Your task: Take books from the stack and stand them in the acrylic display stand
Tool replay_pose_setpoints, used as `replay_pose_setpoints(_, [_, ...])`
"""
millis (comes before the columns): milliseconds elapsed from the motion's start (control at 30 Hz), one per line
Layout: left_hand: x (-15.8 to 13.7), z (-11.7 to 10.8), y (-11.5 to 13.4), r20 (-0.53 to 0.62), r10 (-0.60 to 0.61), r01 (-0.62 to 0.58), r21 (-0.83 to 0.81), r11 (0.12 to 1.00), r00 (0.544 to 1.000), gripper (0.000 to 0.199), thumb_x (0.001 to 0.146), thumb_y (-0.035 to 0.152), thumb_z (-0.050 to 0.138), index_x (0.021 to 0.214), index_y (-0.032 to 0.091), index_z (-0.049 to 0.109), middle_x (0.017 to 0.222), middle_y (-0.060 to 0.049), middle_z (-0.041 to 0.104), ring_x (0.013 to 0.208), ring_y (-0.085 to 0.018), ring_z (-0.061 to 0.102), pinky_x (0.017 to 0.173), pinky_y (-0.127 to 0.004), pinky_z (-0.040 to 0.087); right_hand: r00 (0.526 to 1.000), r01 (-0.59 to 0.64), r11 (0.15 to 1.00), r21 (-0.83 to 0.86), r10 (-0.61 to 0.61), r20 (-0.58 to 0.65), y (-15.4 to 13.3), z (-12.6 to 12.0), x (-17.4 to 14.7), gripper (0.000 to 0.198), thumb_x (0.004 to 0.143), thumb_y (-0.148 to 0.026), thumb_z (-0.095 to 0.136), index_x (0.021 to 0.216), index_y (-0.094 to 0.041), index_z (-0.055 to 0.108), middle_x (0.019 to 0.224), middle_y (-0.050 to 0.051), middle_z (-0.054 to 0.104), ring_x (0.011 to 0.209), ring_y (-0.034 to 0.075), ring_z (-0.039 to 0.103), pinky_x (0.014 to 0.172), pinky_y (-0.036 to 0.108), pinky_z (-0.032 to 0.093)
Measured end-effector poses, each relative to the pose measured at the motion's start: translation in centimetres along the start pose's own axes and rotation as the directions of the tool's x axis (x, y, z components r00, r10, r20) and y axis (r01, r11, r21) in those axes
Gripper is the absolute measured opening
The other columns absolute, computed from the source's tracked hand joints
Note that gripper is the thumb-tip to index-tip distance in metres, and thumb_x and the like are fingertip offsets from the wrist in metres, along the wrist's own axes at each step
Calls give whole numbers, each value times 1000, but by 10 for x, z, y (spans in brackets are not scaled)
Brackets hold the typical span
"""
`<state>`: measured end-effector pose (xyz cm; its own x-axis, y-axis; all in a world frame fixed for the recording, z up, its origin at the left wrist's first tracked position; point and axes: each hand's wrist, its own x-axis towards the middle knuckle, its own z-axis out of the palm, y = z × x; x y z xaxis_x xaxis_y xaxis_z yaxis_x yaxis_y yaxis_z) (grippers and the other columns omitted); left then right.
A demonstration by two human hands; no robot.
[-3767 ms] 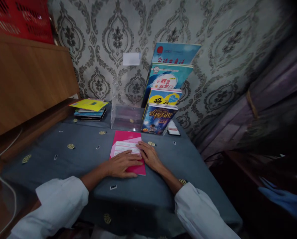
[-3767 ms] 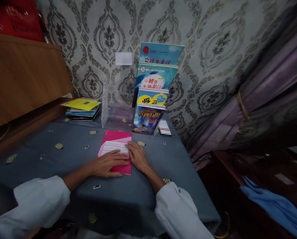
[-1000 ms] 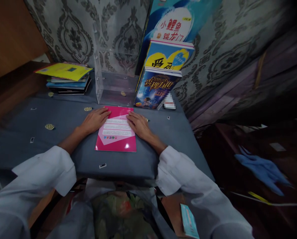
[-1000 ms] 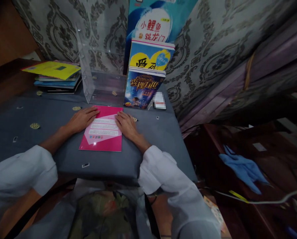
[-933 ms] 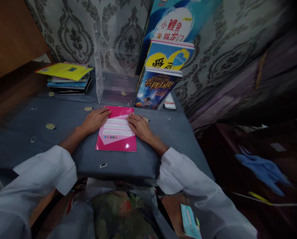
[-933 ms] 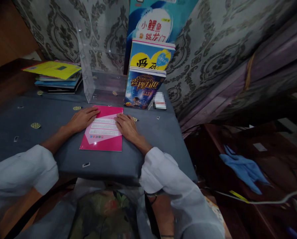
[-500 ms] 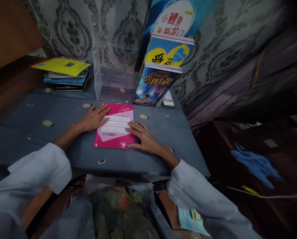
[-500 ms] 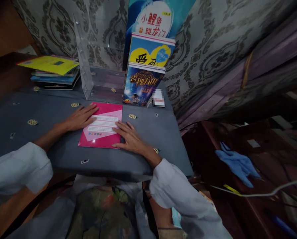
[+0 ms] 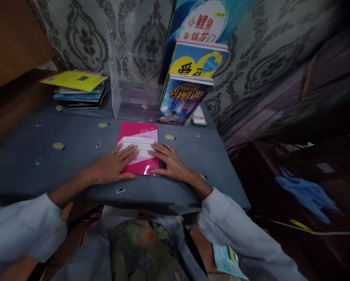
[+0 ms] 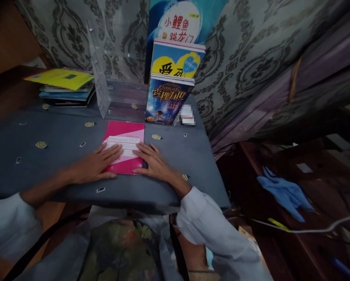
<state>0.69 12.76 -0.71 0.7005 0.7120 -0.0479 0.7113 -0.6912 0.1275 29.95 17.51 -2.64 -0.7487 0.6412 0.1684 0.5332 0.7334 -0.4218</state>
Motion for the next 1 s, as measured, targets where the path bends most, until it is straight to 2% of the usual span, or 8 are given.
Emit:
replay_pose_setpoints(100, [-5, 2, 15, 4, 32, -31, -23, 999, 999, 81, 98, 71, 29, 163, 25, 12, 169, -10, 14, 157, -26, 12, 127, -46, 8, 1000, 6, 1000, 7, -6, -6, -1, 0, 0, 75, 85, -59, 72, 149, -26, 50, 160, 15, 41, 149, 30, 36, 122, 58, 24])
replay_pose_setpoints(233, [-7, 4, 20, -20, 46, -46, -16, 999, 999, 77, 101, 66, 30, 163, 26, 11, 169, -9, 14, 157, -25, 14, 127, -45, 11, 1000, 10, 1000, 11, -10, -2, -2, -1, -1, 75, 86, -58, 72, 148, -23, 50, 159, 16, 42, 150, 31, 36, 122, 58, 23])
replay_pose_setpoints(400, [-6, 7, 18, -81, 41, -41, 8, 999, 996, 74, 101, 66, 32, 162, 25, 19, 168, -9, 23, 156, -25, 20, 127, -45, 13, 1000, 14, 1000, 2, -14, 8, -3, -2, -2, 73, 88, -58, 69, 149, -21, 50, 160, 18, 40, 150, 30, 34, 123, 58, 22])
replay_pose_setpoints(600, [3, 1, 15, -132, -13, 7, -44, 999, 991, 56, 106, 55, 24, 154, 32, 40, 160, -6, 43, 145, -23, 42, 121, -45, 25, 1000, 12, 1000, 11, -12, -6, -2, -1, -2, 72, 87, -58, 70, 149, -25, 50, 160, 16, 40, 150, 29, 35, 123, 58, 23])
replay_pose_setpoints(833, [42, 3, -13, -174, -38, 39, 6, 999, 984, 59, 106, 55, 24, 153, 24, 42, 159, -13, 44, 148, -27, 39, 118, -49, 30, 999, 25, 999, 24, -25, -24, -2, -1, -2, 73, 86, -58, 71, 148, -26, 51, 159, 16, 41, 149, 31, 37, 122, 60, 24])
replay_pose_setpoints(1000, [81, -1, -39, -115, -132, 132, -8, 991, 984, 61, 105, 54, 26, 156, 22, 38, 163, -13, 35, 152, -28, 31, 120, -54, 29, 1000, 17, 1000, 19, -17, -15, -3, -3, -3, 73, 86, -59, 71, 148, -26, 51, 159, 16, 42, 149, 31, 37, 122, 59, 24])
